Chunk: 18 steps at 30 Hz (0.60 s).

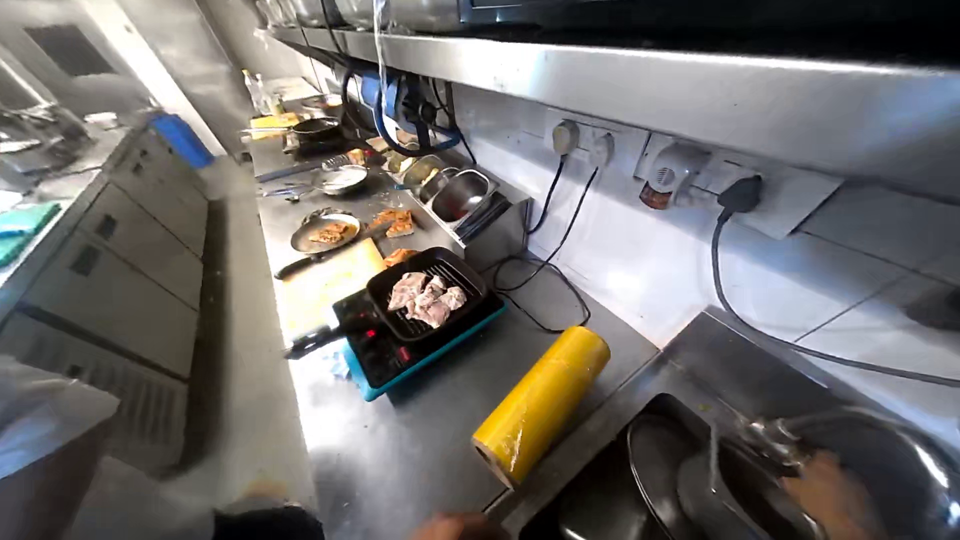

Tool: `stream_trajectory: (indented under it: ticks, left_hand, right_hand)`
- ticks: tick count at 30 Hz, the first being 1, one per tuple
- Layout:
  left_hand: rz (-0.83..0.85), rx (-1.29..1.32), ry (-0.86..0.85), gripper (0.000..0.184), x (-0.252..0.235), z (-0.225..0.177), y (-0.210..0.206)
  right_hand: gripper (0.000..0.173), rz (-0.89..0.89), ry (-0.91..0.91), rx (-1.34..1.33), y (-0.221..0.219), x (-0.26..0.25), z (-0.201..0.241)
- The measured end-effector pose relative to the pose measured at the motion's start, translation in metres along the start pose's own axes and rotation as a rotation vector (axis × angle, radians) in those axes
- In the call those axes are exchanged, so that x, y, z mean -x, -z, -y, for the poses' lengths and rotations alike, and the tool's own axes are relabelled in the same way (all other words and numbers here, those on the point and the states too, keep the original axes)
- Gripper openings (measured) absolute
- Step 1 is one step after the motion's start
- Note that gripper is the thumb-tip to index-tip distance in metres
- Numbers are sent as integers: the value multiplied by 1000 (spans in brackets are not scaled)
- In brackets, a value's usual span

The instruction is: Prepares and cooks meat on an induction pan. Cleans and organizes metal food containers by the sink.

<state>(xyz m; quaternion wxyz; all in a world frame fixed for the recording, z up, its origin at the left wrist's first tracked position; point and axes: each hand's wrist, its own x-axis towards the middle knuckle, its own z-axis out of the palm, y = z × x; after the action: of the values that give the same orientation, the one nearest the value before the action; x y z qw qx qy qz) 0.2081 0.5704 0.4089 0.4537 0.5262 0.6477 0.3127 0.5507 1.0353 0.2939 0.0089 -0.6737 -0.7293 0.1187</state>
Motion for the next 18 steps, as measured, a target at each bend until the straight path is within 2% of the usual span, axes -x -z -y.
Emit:
stream_trajectory:
  ticks: [1,3,5,6,7,8,10,12,15,18]
  left_hand:
    - [56,-8,-98,34,-28,-11,-5]
    - [155,28,-204,36,-81,-38,-15]
    - [263,62,-200,39,-132,-71,-29]
    - [310,73,-195,39,-158,-85,-40]
    - [341,88,-190,39,-182,-97,-53]
    - [367,108,-164,37,-204,-108,-66]
    - [364,207,-79,33,-246,-124,-96]
    - [291,317,27,30,-287,-130,-132]
    - [226,447,136,31,-333,-136,-184]
    - [180,892,302,34,-361,-140,-235]
  right_hand:
    - [79,43,18,-52,9,5,6]
    - [66,-26,12,-294,25,36,22]
    - [41,-125,-94,-558,29,69,27]
    - [28,-104,-162,-707,28,77,24]
    - [22,-22,-220,-870,29,81,20]
    - [23,40,-262,-1013,31,86,17]
    - [28,68,-263,-1055,42,93,11]
    - [23,49,-225,-1067,48,98,0]
    - [15,-38,-294,-1197,55,105,-4]
    - [19,-28,-434,-1433,57,100,7]
